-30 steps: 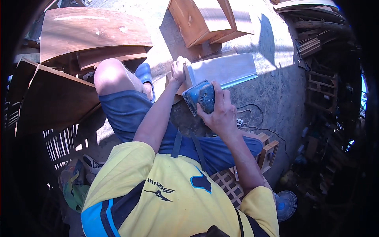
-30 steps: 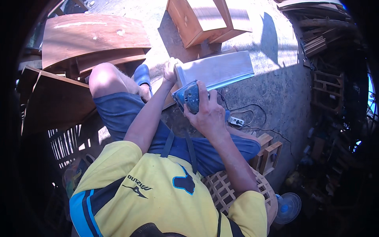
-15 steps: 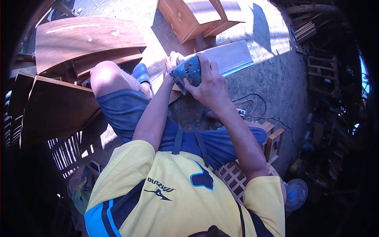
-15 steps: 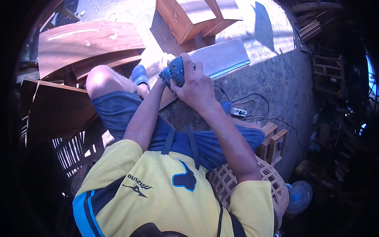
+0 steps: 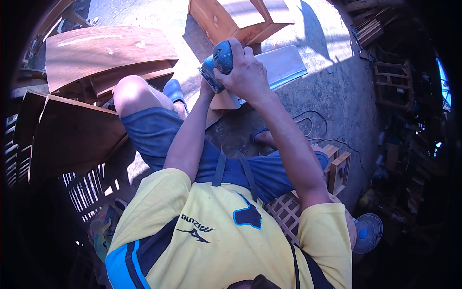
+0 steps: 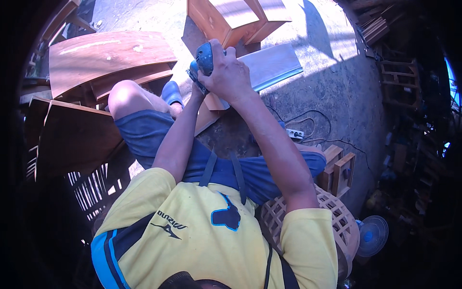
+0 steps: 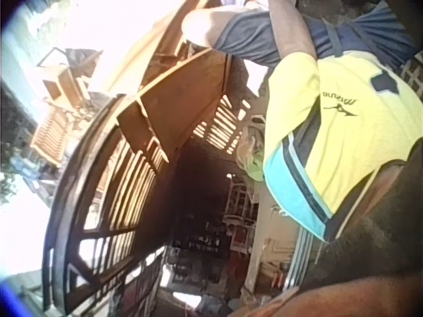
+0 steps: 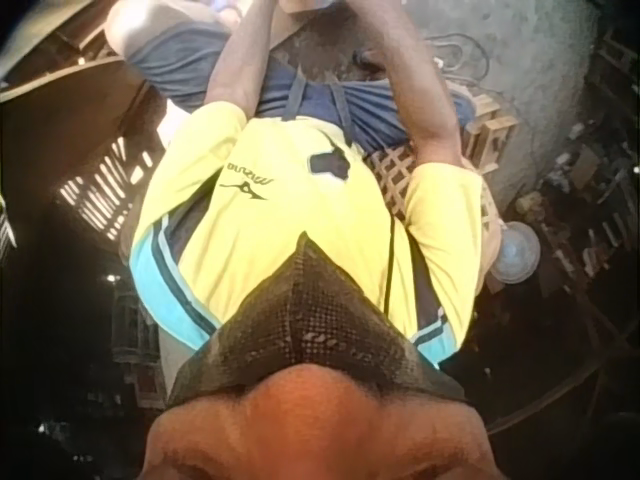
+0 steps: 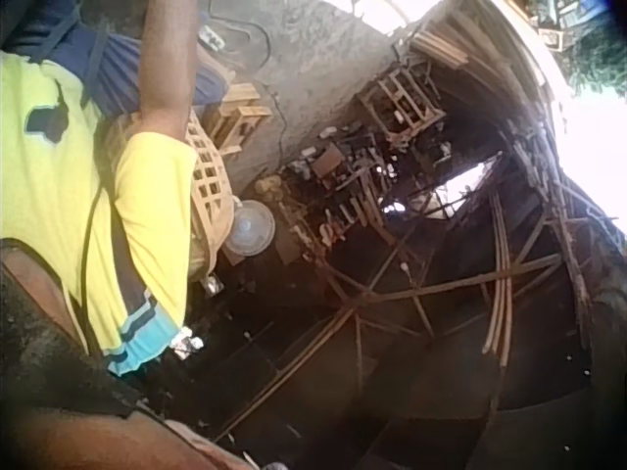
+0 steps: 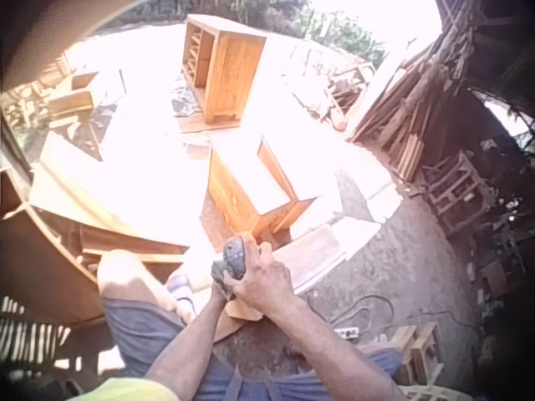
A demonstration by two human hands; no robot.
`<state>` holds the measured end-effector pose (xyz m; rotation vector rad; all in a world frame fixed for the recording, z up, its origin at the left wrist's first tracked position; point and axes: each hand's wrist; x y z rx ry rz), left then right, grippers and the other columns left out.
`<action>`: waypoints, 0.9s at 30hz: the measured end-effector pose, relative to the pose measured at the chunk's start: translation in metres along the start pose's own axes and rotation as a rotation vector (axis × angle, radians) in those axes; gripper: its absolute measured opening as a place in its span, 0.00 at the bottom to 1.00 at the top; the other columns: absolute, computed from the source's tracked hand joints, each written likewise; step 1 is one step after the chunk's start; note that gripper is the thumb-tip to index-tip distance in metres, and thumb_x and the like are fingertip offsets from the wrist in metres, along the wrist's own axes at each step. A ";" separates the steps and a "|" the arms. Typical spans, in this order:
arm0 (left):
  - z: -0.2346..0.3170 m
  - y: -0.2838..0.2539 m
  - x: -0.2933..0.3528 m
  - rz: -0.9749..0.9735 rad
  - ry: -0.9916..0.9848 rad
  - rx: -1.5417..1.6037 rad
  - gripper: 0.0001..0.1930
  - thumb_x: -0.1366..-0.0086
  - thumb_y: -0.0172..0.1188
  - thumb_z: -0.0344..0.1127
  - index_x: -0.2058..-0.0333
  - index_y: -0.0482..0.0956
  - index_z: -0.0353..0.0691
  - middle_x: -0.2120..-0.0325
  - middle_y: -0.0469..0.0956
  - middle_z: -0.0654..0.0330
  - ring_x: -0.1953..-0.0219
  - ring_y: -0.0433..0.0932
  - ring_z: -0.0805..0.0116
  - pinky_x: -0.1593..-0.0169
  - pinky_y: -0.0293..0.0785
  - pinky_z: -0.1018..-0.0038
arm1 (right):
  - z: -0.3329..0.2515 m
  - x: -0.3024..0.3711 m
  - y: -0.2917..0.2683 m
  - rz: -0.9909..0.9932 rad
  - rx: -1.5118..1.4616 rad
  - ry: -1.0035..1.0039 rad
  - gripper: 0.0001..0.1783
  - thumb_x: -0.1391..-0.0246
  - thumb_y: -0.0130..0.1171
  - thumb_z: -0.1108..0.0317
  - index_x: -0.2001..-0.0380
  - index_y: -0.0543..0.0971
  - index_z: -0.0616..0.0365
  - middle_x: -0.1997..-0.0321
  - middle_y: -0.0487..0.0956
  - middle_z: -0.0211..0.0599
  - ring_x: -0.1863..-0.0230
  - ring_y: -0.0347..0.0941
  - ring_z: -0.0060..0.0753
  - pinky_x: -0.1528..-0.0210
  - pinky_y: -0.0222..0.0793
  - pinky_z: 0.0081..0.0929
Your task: The person sands the wooden surfaces and edges of a wooden drawer and the interior of a furniture frame using a power sander.
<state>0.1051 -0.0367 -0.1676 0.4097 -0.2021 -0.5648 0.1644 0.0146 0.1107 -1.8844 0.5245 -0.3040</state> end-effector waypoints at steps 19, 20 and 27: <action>0.019 -0.006 -0.008 -0.078 0.081 -0.433 0.17 0.22 0.46 0.44 0.59 0.78 0.38 0.69 0.86 0.48 0.65 0.85 0.41 0.55 0.78 0.54 | -0.023 0.023 -0.002 -0.031 0.069 -0.034 0.47 0.47 0.75 0.54 0.28 0.62 0.44 0.50 0.74 0.56 0.59 0.85 0.65 0.58 0.84 0.56; 0.020 -0.009 -0.008 -0.082 0.081 -0.460 0.17 0.22 0.46 0.44 0.59 0.78 0.39 0.69 0.86 0.48 0.65 0.85 0.40 0.55 0.78 0.54 | -0.016 0.046 -0.006 -0.030 0.047 -0.035 0.48 0.47 0.75 0.54 0.28 0.62 0.45 0.50 0.74 0.56 0.59 0.84 0.65 0.58 0.84 0.56; 0.012 -0.002 -0.001 0.025 0.376 -0.690 0.12 0.25 0.53 0.41 0.63 0.75 0.38 0.70 0.86 0.49 0.64 0.85 0.41 0.56 0.78 0.53 | 0.012 0.145 -0.026 0.007 -0.022 -0.026 0.53 0.52 0.78 0.58 0.26 0.62 0.55 0.51 0.73 0.49 0.62 0.84 0.53 0.64 0.86 0.46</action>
Point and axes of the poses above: each hand's wrist, its own x-axis away from the middle knuckle, its own y-axis out of the palm, z = x × y
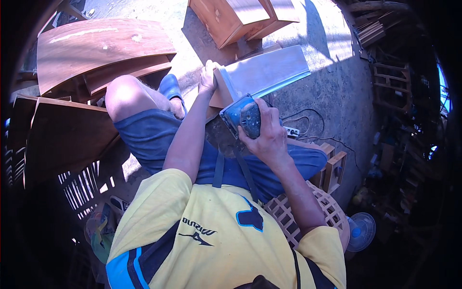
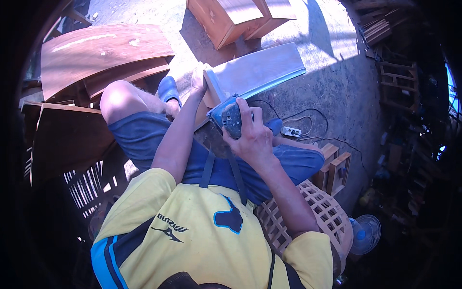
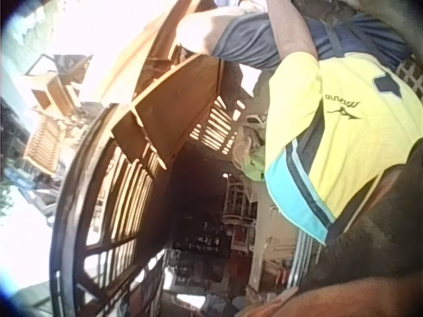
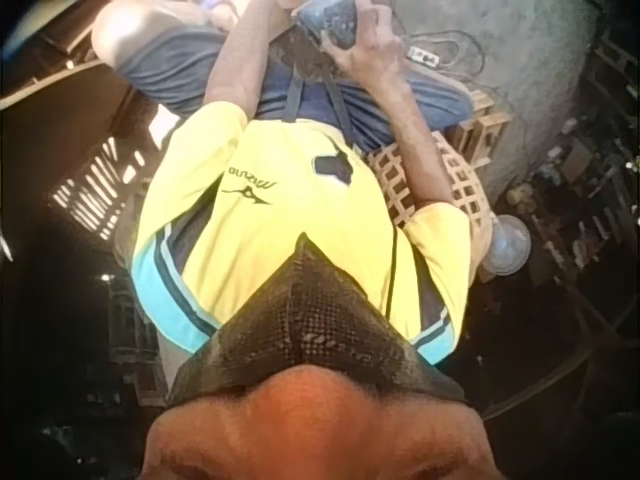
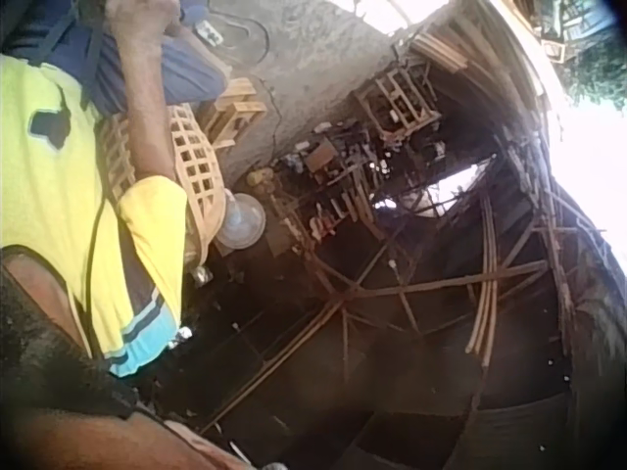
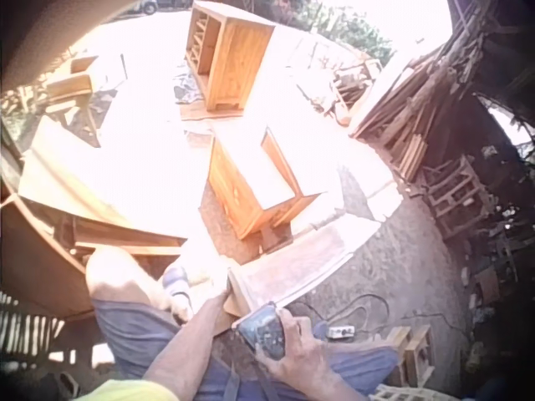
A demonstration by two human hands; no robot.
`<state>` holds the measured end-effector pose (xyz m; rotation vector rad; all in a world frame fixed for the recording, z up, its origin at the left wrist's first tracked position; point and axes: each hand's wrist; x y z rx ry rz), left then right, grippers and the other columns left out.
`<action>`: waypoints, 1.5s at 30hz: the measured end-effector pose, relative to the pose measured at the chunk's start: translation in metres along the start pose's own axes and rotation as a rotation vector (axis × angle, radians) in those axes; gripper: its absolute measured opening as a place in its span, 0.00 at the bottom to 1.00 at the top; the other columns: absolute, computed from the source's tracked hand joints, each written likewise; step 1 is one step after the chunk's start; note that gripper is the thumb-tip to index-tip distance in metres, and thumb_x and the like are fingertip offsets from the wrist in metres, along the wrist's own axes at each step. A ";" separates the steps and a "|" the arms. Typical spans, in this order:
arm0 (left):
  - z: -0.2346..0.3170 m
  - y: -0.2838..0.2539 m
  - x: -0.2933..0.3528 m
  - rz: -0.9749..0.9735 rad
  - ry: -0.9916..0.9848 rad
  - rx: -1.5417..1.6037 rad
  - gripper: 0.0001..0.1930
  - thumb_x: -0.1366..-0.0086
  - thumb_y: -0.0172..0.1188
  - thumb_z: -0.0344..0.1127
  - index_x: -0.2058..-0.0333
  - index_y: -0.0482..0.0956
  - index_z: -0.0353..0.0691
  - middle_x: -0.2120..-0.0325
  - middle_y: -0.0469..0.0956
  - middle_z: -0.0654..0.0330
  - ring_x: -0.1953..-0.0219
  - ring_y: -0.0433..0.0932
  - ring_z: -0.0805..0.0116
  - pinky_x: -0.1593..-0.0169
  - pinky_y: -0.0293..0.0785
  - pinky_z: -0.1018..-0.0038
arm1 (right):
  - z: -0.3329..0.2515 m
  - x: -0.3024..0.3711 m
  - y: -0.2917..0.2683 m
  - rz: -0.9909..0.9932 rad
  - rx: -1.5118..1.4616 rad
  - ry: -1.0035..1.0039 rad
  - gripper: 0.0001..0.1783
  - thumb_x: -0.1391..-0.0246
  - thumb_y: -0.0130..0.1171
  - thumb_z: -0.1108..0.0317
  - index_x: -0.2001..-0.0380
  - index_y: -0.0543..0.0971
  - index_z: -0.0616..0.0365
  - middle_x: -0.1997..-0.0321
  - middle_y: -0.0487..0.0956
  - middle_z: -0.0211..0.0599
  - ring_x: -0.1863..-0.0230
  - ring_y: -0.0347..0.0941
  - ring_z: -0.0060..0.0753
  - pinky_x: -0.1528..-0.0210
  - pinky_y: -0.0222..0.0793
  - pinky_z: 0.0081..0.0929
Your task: The person sands the wooden surfaces and edges of a wooden drawer and the interior of a furniture frame using a power sander.
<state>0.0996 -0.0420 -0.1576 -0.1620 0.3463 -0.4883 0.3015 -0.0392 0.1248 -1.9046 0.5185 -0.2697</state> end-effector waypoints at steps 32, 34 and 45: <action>-0.063 0.034 0.004 -0.043 -0.168 0.142 0.17 0.24 0.54 0.50 0.64 0.78 0.42 0.67 0.84 0.53 0.61 0.84 0.48 0.55 0.77 0.54 | -0.003 -0.097 0.004 -0.081 0.019 0.089 0.48 0.49 0.76 0.53 0.29 0.64 0.50 0.50 0.77 0.56 0.53 0.84 0.65 0.52 0.83 0.56; -0.048 0.037 0.004 -0.062 -0.166 0.158 0.17 0.24 0.55 0.49 0.64 0.78 0.42 0.66 0.84 0.52 0.61 0.84 0.48 0.54 0.77 0.54 | -0.010 -0.129 0.009 -0.072 0.061 0.099 0.48 0.48 0.75 0.53 0.28 0.63 0.48 0.52 0.76 0.55 0.53 0.84 0.65 0.53 0.83 0.55; -0.048 0.030 0.009 -0.042 -0.113 0.103 0.15 0.25 0.56 0.48 0.64 0.78 0.42 0.65 0.82 0.50 0.60 0.82 0.44 0.54 0.76 0.52 | -0.036 -0.045 0.013 -0.149 0.238 -0.194 0.50 0.50 0.77 0.57 0.27 0.63 0.46 0.51 0.74 0.53 0.63 0.85 0.58 0.65 0.85 0.47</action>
Point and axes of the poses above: each hand's wrist, its own x-axis away from the middle knuckle, its own y-axis out of the palm, z = x × y
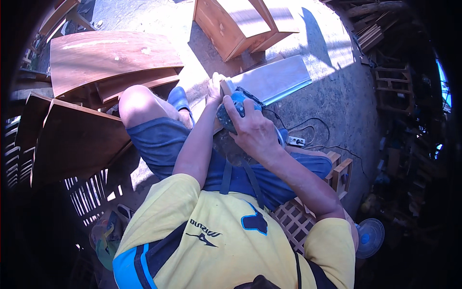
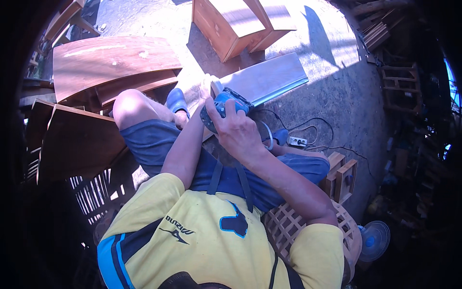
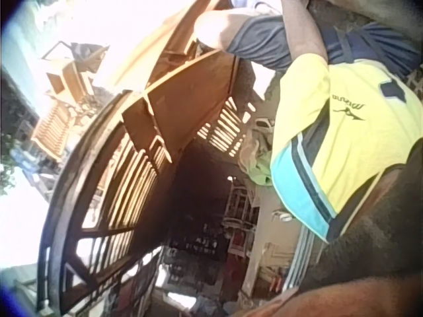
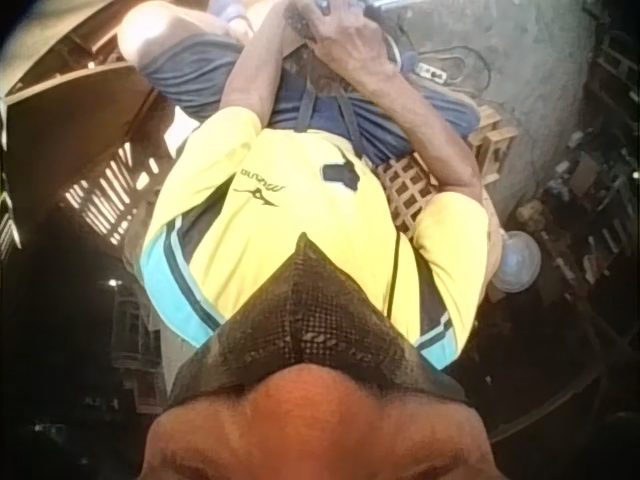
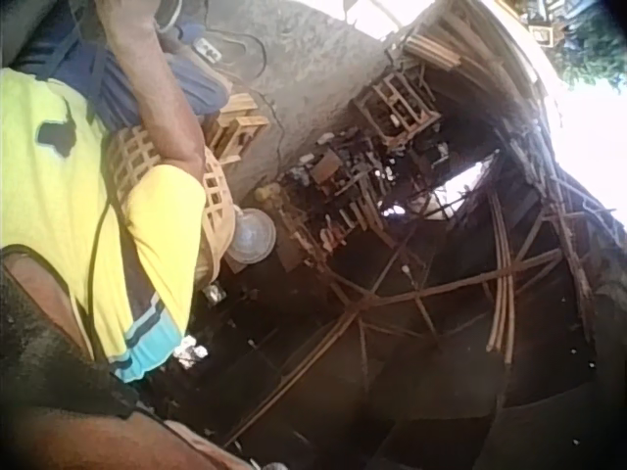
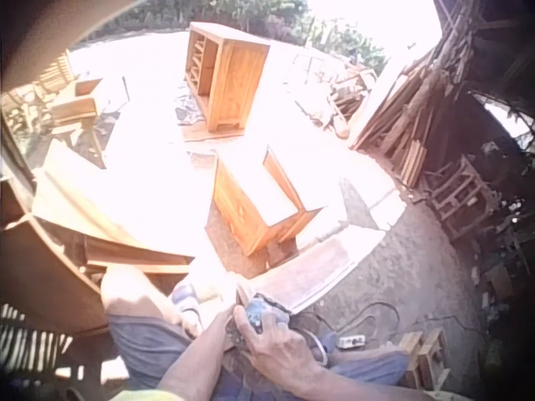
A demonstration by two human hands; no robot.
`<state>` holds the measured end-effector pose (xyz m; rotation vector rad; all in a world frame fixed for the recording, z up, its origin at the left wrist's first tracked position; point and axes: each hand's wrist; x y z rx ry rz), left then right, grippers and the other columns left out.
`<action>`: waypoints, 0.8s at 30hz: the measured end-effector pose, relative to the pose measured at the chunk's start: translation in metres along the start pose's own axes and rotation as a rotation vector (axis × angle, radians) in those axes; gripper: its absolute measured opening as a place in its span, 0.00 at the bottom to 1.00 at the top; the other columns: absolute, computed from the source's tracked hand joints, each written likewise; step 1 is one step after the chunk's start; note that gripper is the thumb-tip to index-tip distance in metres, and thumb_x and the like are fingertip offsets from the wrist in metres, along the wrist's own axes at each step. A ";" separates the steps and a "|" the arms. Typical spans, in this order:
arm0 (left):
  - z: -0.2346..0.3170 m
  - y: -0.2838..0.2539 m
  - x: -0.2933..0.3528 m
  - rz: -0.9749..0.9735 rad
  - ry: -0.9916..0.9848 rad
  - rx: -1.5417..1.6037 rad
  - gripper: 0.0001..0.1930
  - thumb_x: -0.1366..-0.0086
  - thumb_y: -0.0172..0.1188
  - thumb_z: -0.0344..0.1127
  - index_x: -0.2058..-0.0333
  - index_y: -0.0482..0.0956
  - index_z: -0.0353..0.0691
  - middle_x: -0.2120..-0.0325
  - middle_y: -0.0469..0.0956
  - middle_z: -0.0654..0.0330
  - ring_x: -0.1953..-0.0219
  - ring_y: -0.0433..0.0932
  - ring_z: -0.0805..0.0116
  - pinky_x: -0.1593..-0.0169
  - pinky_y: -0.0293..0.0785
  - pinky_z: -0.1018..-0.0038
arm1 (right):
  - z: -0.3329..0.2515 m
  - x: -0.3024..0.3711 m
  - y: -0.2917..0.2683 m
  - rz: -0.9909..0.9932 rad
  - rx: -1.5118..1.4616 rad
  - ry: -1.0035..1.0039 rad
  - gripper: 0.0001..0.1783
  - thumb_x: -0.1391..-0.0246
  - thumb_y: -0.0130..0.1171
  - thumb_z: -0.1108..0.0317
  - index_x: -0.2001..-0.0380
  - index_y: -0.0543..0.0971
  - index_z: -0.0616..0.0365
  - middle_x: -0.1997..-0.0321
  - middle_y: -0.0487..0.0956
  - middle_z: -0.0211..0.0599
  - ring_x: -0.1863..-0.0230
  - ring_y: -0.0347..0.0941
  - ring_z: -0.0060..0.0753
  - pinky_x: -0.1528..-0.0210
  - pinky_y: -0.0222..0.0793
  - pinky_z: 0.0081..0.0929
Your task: The person sands the wooden surfaces and edges of a wooden drawer and the interior of a furniture frame using a power sander.
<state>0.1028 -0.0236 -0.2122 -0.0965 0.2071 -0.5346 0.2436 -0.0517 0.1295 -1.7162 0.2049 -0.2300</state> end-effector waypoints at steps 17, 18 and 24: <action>-0.016 -0.008 -0.001 0.054 0.091 -0.208 0.14 0.26 0.59 0.46 0.63 0.79 0.41 0.64 0.79 0.47 0.59 0.79 0.38 0.54 0.75 0.49 | 0.035 0.039 0.003 0.137 -0.340 0.226 0.49 0.50 0.75 0.55 0.27 0.62 0.48 0.51 0.75 0.55 0.59 0.84 0.67 0.56 0.84 0.55; -0.017 -0.010 0.000 0.075 0.090 -0.232 0.14 0.26 0.59 0.46 0.63 0.79 0.41 0.64 0.79 0.47 0.59 0.79 0.38 0.54 0.75 0.48 | 0.033 0.052 0.001 0.115 -0.320 0.247 0.50 0.51 0.76 0.57 0.27 0.62 0.48 0.50 0.75 0.53 0.59 0.84 0.65 0.57 0.85 0.55; -0.014 -0.021 0.001 0.024 0.187 -0.257 0.12 0.27 0.60 0.44 0.61 0.79 0.41 0.61 0.76 0.46 0.56 0.77 0.36 0.51 0.74 0.48 | 0.031 0.039 0.004 0.129 -0.338 0.303 0.51 0.52 0.77 0.59 0.27 0.64 0.48 0.52 0.76 0.51 0.56 0.84 0.62 0.54 0.85 0.53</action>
Point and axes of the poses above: each hand's wrist, its own x-axis away from the middle knuckle, its own y-axis out of the palm, z = x × y
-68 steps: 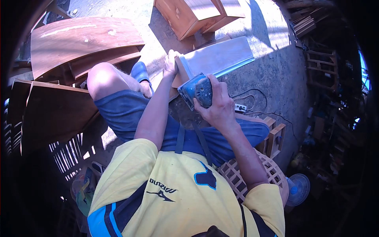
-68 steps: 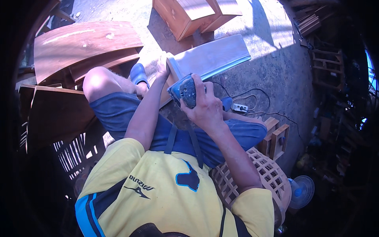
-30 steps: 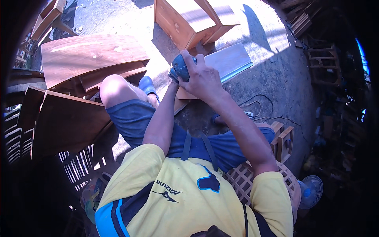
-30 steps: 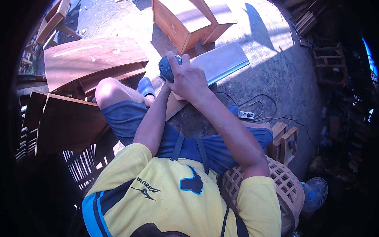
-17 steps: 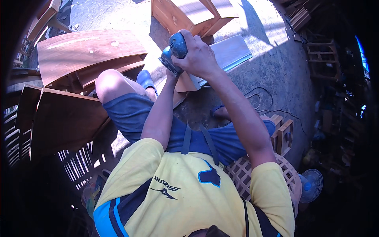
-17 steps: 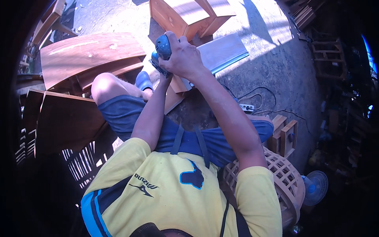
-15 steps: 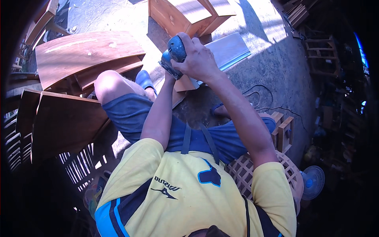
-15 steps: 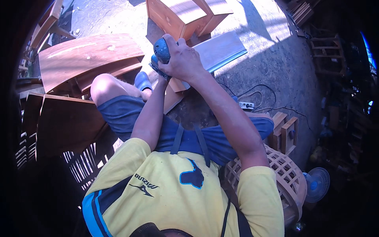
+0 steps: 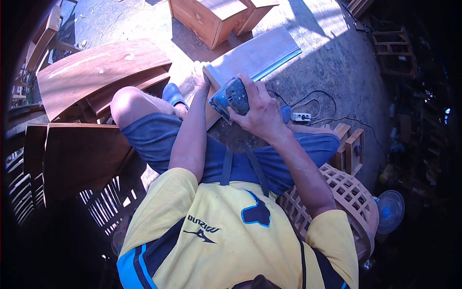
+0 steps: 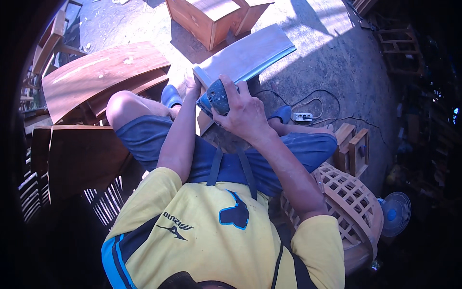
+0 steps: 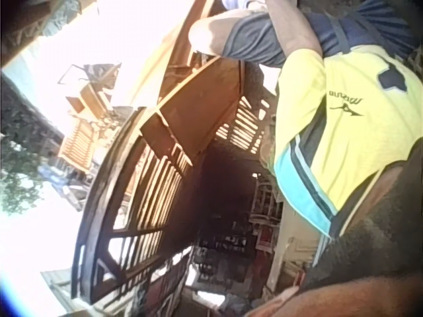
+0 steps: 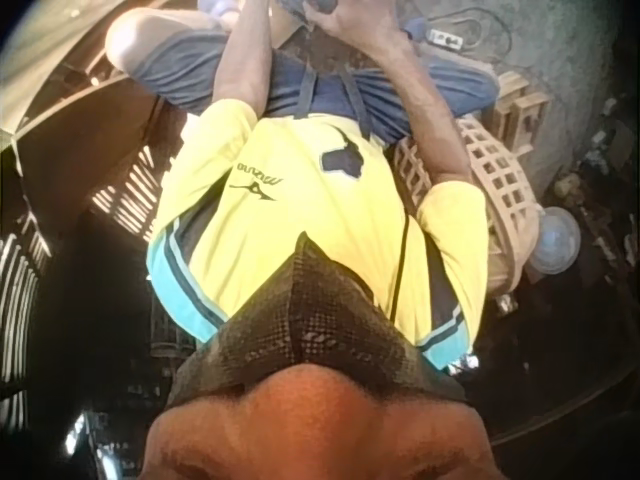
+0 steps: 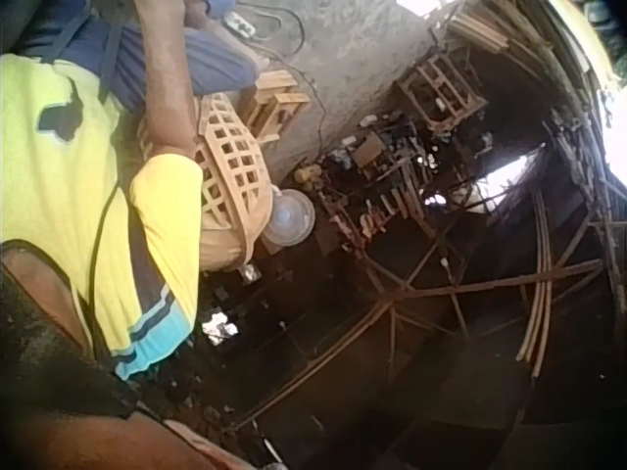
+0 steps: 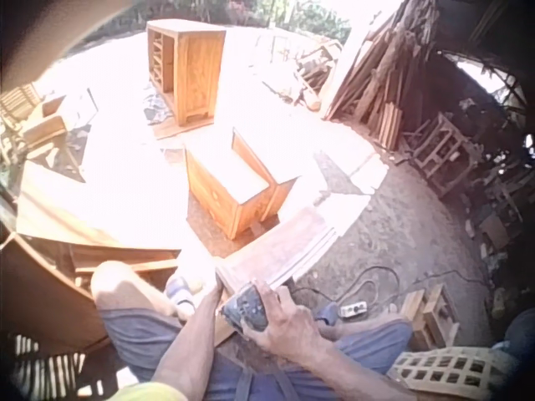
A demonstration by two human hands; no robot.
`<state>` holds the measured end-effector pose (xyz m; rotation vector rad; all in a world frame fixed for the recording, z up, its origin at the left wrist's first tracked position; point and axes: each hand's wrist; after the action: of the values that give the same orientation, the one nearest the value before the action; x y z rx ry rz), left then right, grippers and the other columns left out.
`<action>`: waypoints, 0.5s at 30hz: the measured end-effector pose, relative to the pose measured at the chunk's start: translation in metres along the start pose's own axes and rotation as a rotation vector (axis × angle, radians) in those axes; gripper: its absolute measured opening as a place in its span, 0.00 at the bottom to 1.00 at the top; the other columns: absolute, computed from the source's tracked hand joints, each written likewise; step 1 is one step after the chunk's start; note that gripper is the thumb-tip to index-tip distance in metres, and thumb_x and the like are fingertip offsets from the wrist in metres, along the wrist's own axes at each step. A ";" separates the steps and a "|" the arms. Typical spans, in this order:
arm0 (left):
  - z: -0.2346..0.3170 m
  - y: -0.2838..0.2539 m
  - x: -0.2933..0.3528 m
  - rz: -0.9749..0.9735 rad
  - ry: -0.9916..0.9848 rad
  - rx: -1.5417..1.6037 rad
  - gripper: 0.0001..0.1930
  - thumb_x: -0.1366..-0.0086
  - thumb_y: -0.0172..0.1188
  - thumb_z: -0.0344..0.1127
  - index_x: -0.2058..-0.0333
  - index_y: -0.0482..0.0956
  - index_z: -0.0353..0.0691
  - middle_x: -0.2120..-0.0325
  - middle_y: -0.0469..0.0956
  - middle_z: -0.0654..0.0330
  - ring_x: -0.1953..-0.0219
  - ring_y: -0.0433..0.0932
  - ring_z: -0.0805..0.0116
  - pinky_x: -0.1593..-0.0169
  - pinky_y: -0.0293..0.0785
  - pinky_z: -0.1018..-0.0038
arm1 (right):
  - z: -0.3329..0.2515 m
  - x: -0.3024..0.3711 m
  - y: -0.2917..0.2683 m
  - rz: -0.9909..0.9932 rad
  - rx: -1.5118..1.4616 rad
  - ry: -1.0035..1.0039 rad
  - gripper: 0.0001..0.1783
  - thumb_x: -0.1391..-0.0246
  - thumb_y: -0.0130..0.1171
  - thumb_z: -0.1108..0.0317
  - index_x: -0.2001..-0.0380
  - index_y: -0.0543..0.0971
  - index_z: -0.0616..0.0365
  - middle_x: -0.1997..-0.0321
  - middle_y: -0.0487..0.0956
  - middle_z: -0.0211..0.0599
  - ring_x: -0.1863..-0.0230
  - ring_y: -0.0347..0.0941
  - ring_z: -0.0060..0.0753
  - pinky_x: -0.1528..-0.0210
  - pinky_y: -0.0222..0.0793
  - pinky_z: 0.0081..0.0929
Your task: The person sands the wooden surfaces and edges of a wooden drawer and the interior of a furniture frame using a power sander.
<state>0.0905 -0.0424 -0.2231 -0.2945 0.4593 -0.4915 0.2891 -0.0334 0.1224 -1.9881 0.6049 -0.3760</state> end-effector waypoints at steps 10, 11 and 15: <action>0.013 0.002 -0.008 -0.064 -0.033 0.076 0.15 0.25 0.57 0.46 0.58 0.81 0.39 0.60 0.79 0.47 0.55 0.78 0.42 0.50 0.75 0.51 | -0.009 -0.058 0.007 -0.029 -0.027 0.000 0.48 0.49 0.75 0.54 0.28 0.64 0.47 0.50 0.77 0.59 0.55 0.84 0.68 0.52 0.83 0.56; 0.016 0.004 -0.010 -0.082 -0.042 0.098 0.16 0.25 0.57 0.47 0.58 0.81 0.39 0.60 0.79 0.48 0.55 0.79 0.43 0.50 0.75 0.51 | -0.009 -0.080 0.010 -0.005 -0.023 -0.017 0.47 0.49 0.75 0.53 0.29 0.64 0.47 0.51 0.78 0.59 0.55 0.83 0.69 0.51 0.83 0.57; 0.014 0.006 -0.007 -0.129 -0.076 0.127 0.18 0.24 0.55 0.48 0.57 0.82 0.38 0.60 0.81 0.49 0.55 0.80 0.46 0.51 0.76 0.53 | -0.002 -0.083 0.009 0.006 -0.015 -0.043 0.44 0.48 0.74 0.51 0.32 0.65 0.46 0.53 0.78 0.60 0.56 0.83 0.71 0.51 0.82 0.58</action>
<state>0.0941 -0.0321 -0.2111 -0.2206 0.3352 -0.6306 0.2176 0.0081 0.1142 -2.0034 0.5878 -0.3247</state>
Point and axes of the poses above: each hand's wrist, its own x-axis away from the middle knuckle, its own y-axis out of the palm, z = x × y
